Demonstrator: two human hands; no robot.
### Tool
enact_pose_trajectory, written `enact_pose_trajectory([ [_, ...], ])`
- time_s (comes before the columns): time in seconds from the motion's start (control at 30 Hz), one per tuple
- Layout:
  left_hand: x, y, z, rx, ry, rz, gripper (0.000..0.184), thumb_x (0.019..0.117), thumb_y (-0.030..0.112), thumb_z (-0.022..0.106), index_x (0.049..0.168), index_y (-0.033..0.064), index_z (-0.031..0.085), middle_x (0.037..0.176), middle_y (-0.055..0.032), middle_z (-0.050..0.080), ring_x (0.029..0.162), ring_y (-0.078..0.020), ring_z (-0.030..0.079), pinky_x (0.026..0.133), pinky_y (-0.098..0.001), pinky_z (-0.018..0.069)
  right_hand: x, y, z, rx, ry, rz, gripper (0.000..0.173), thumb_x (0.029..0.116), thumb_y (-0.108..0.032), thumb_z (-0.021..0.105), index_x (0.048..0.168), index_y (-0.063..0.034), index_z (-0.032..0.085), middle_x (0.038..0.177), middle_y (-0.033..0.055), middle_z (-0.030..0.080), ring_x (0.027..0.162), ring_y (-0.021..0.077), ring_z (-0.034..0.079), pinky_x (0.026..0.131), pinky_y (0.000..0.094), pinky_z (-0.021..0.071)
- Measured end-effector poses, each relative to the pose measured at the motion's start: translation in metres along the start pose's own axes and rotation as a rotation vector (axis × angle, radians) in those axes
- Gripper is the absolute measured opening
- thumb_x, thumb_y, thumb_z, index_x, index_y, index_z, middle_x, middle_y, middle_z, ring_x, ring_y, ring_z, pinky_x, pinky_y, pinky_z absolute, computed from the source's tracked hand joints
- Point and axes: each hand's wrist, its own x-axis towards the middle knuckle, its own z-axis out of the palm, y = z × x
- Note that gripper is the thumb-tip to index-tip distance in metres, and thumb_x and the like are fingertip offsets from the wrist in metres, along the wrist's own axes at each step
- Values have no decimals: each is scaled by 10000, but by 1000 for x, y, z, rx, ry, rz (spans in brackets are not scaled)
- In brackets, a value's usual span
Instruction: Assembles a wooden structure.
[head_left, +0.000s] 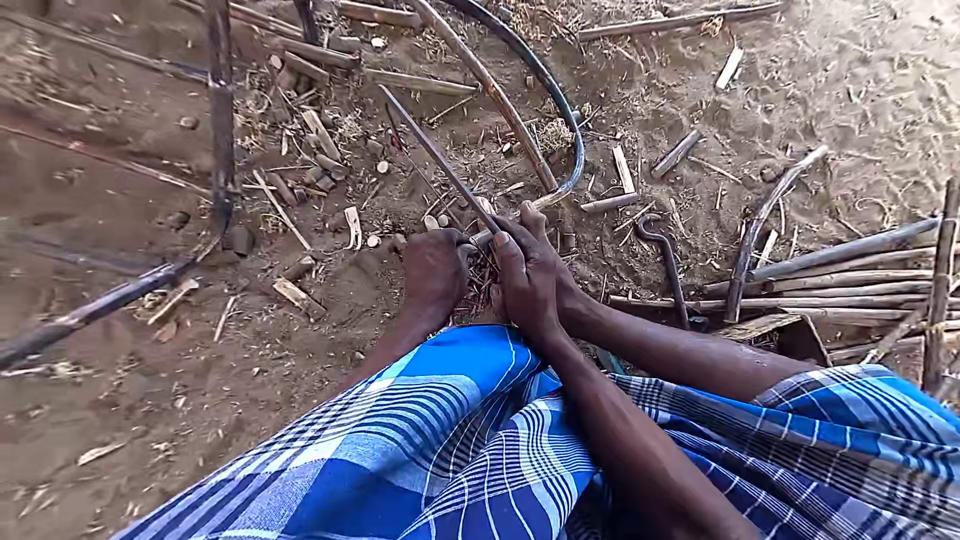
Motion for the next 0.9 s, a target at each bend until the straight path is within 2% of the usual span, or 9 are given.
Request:
enact_pose_trajectory([
  [0.2,-13,10,8,-5,52,13,177,998,181,635,1033,90,783,958,-172,759,931,-380,734,848,-615,556,-17,-1,-16,-46,-66,-43,376,1082,-194,432,1327,-20,658,1146,99,736,795,64,681,699,282,579],
  [0.33,-17,4,15,-34,64,56,178,993,141,614,1003,52,768,929,-185,750,887,-384,735,809,-608,564,-9,-3,-19,-66,-95,-66,352,1073,-176,446,1274,-23,692,1010,80,751,716,68,663,650,292,575],
  [0.47,-14,-8,14,-47,76,142,199,990,171,660,1048,-4,735,998,-212,735,928,-394,721,855,-599,558,11,6,-12,144,-10,92,325,1068,-157,463,1232,-17,705,709,27,590,469,83,414,430,276,391],
  [0.53,-7,-11,8,-24,60,175,217,972,173,700,1087,-10,724,1040,-211,727,942,-389,717,869,-599,561,15,6,-12,166,-25,83,338,1066,-153,449,1253,-22,699,809,40,641,507,78,454,452,271,410],
  [0.63,-5,-7,4,55,32,192,197,988,158,667,1037,-23,726,1029,-231,724,955,-428,712,854,-628,554,7,0,-14,86,-67,22,344,1064,-122,436,1260,-31,702,1184,89,727,877,66,670,752,258,551],
  [0.67,-3,-5,3,78,29,210,187,989,146,661,1003,-31,719,1011,-241,718,943,-442,709,831,-637,553,8,0,-15,84,-61,24,343,1062,-127,440,1256,-32,707,1176,86,731,890,66,671,767,259,552],
  [0.73,-1,-6,2,121,28,269,183,994,130,654,974,-46,700,1002,-251,702,911,-455,704,788,-641,555,12,1,-14,120,-37,77,339,1065,-153,444,1251,-41,705,971,56,698,599,62,523,522,264,452],
  [0.8,-1,-12,4,142,34,332,192,1004,132,636,994,-51,692,1019,-249,694,887,-454,704,762,-636,564,16,3,-13,161,-45,129,347,1074,-170,438,1276,-49,693,895,53,668,518,89,460,457,291,422],
  [0.9,1,-21,6,147,47,407,188,1017,129,608,1017,-45,679,1029,-242,686,876,-446,702,741,-623,567,15,6,-13,122,-33,43,337,1062,-150,447,1235,-46,716,1022,55,725,698,64,598,596,273,510],
])
